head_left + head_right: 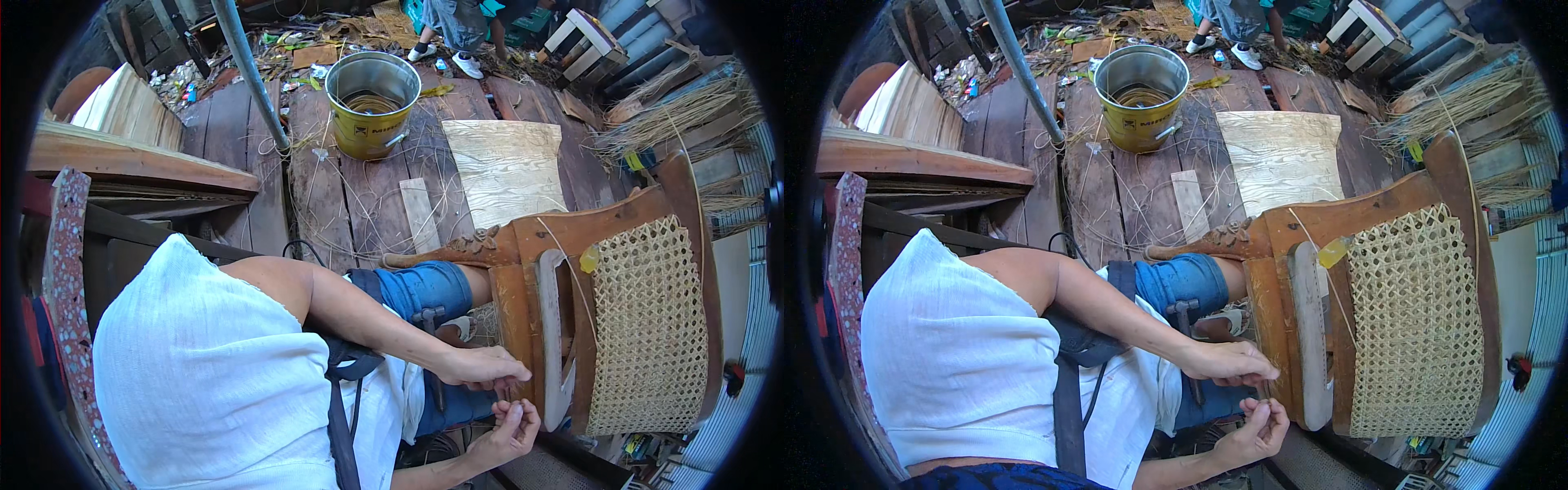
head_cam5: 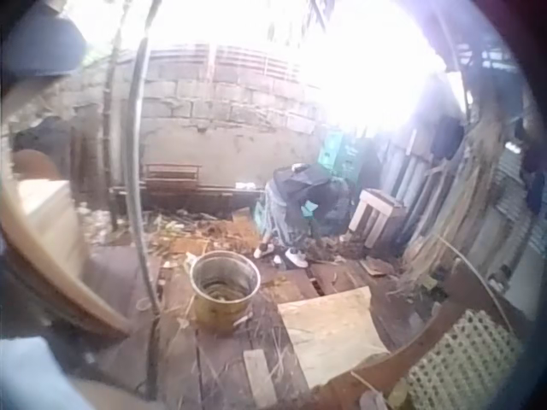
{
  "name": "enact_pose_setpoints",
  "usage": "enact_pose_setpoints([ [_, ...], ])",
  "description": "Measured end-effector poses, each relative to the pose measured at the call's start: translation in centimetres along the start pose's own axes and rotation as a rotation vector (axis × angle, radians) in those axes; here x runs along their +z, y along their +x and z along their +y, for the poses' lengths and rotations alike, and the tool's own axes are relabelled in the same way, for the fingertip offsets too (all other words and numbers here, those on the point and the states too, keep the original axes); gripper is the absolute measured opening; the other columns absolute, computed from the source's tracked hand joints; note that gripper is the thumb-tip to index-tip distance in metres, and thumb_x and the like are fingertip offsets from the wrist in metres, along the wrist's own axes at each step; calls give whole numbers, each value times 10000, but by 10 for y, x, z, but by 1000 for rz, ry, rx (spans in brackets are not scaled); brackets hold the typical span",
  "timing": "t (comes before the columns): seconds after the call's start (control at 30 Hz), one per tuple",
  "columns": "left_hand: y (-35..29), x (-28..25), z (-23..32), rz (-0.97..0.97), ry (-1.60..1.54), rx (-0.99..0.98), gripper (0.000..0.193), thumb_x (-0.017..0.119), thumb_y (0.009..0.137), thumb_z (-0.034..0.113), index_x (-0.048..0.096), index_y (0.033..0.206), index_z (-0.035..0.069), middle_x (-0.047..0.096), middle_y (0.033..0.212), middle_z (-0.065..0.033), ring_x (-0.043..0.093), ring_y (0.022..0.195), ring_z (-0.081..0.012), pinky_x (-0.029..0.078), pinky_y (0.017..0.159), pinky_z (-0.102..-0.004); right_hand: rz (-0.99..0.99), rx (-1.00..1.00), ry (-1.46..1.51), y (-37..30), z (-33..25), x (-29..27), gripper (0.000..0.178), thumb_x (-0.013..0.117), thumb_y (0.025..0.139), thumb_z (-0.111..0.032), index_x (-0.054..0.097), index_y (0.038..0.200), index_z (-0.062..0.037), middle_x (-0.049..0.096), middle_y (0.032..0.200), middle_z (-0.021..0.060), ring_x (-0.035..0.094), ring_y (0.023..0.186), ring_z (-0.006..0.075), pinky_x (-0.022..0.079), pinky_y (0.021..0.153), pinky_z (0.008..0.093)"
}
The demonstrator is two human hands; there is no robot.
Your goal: Repairing the wicker seat of a wooden chair using rattan strips and a hammer.
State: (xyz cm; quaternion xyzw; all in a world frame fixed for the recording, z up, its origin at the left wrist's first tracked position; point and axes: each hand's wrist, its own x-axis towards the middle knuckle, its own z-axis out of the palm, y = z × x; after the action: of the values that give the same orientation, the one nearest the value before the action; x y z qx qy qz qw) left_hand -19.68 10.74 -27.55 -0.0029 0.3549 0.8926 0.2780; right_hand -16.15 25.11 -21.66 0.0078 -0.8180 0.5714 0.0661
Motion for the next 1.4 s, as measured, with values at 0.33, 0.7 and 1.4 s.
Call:
enact_pose_setpoints([
  [0.33, 0, 4, 17, -267, 202, 458, 358, 544, 1016, 351, 587, 872, 26, 583, 750, -9, 573, 660, -81, 530, 617, -253, 12, -66, 277, 1, 11, 0, 107, 574, 968, -49, 569, 1042, 29, 615, 929, 89, 611, 721, 124, 510, 663, 219],
  [0.7, -15, 11, 59, -472, 889, 712, 342, 720, 875, 153, 652, 1200, 71, 697, 818, -60, 569, 558, -127, 430, 511, -270, -62, 29, 617, -1, -4, -9, 430, 656, 860, -26, 452, 1239, -12, 599, 983, 78, 591, 841, 116, 491, 756, 220],
  [1.4, -6, 12, 47, -283, 1116, 1003, 135, 672, 875, 162, 640, 917, 37, 663, 766, -128, 664, 715, -318, 521, 606, -408, 15, -144, 265, -3, 8, -17, 95, 575, 939, 20, 623, 1002, 73, 659, 982, 130, 669, 857, 190, 585, 765, 300],
])
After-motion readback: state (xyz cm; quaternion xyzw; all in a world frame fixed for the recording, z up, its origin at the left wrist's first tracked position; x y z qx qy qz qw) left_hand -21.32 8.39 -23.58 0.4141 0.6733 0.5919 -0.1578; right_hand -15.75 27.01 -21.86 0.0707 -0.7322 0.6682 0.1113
